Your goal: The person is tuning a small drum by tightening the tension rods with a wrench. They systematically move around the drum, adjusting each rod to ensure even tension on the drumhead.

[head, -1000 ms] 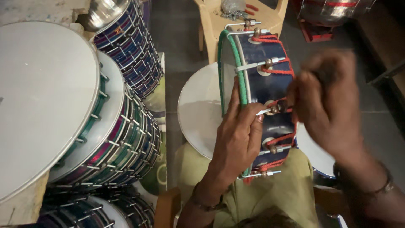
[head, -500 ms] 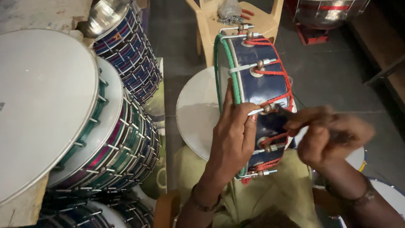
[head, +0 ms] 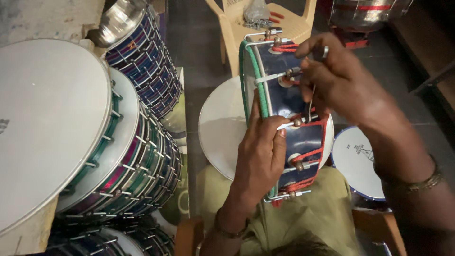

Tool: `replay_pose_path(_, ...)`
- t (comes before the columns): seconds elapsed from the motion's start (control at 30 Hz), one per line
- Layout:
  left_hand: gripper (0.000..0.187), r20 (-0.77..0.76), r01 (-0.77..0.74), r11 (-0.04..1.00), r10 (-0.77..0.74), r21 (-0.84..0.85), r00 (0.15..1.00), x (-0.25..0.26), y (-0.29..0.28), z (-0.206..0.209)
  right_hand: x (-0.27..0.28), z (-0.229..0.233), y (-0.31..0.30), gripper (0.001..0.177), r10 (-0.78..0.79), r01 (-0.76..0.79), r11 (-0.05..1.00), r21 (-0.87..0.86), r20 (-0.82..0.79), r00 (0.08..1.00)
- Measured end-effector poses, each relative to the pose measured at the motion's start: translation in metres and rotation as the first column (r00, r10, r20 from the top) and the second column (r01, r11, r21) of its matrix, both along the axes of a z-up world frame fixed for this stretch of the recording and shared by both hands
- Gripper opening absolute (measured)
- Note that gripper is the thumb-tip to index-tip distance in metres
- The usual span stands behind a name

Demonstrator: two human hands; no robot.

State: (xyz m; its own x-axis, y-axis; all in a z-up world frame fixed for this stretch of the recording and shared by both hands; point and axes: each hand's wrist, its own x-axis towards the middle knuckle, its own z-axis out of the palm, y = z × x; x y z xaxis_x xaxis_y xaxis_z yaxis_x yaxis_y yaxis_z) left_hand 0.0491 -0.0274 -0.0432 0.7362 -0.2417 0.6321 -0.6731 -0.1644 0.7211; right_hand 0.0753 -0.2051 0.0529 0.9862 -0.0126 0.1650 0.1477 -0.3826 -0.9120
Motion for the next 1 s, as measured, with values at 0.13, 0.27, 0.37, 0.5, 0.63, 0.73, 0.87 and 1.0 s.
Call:
replay_pose_path(0.13, 0.020, 0.063, -0.010, 1.000, 0.011, -0.002, 0.998, 0.003, 0.000, -0.001, -0.041, -0.035, -0.015, 0.025, -0.098, 0.046, 0.990, 0.131, 0.421, 0.902)
replay_pose_path(0.27, 0.022, 0.030, -0.011, 1.000, 0.011, 0.004, 0.999, 0.002, 0.001, -0.001, -0.057, -0.092, -0.021, 0.027, -0.106, 0.040, 0.994, 0.106, 0.749, 0.654)
replay_pose_path(0.37, 0.024, 0.047, -0.016, 1.000, 0.015, 0.018, 0.999, 0.002, 0.001, -0.001, -0.044, -0.122, -0.020, 0.021, -0.016, 0.029, 1.000, 0.002, 0.855, 0.519)
replay_pose_path(0.5, 0.025, 0.021, -0.011, 1.000, 0.010, 0.018, 1.000, 0.002, 0.002, 0.002, -0.043, -0.110, -0.011, 0.028, 0.003, -0.003, 1.000, -0.002, 0.825, 0.565)
replay_pose_path(0.63, 0.022, 0.020, -0.014, 1.000, 0.014, 0.026, 1.000, 0.000, 0.002, 0.002, -0.036, -0.052, -0.002, 0.025, -0.090, 0.078, 0.996, 0.050, 0.361, 0.928)
replay_pose_path(0.73, 0.022, 0.014, -0.026, 0.999, 0.026, 0.043, 1.000, 0.001, 0.002, 0.002, -0.009, -0.013, 0.009, 0.022, -0.068, 0.075, 0.995, -0.061, 0.107, 0.992)
replay_pose_path(0.87, 0.022, -0.026, -0.028, 0.999, 0.029, 0.023, 0.999, 0.000, 0.000, 0.001, 0.008, 0.009, 0.008, 0.021, 0.050, -0.051, 0.999, -0.015, -0.048, 0.998)
replay_pose_path(1.0, 0.024, 0.080, -0.043, 0.999, 0.040, 0.024, 0.996, 0.001, 0.001, -0.001, -0.025, -0.020, -0.007, 0.021, -0.020, -0.030, 0.992, 0.125, 0.382, 0.924)
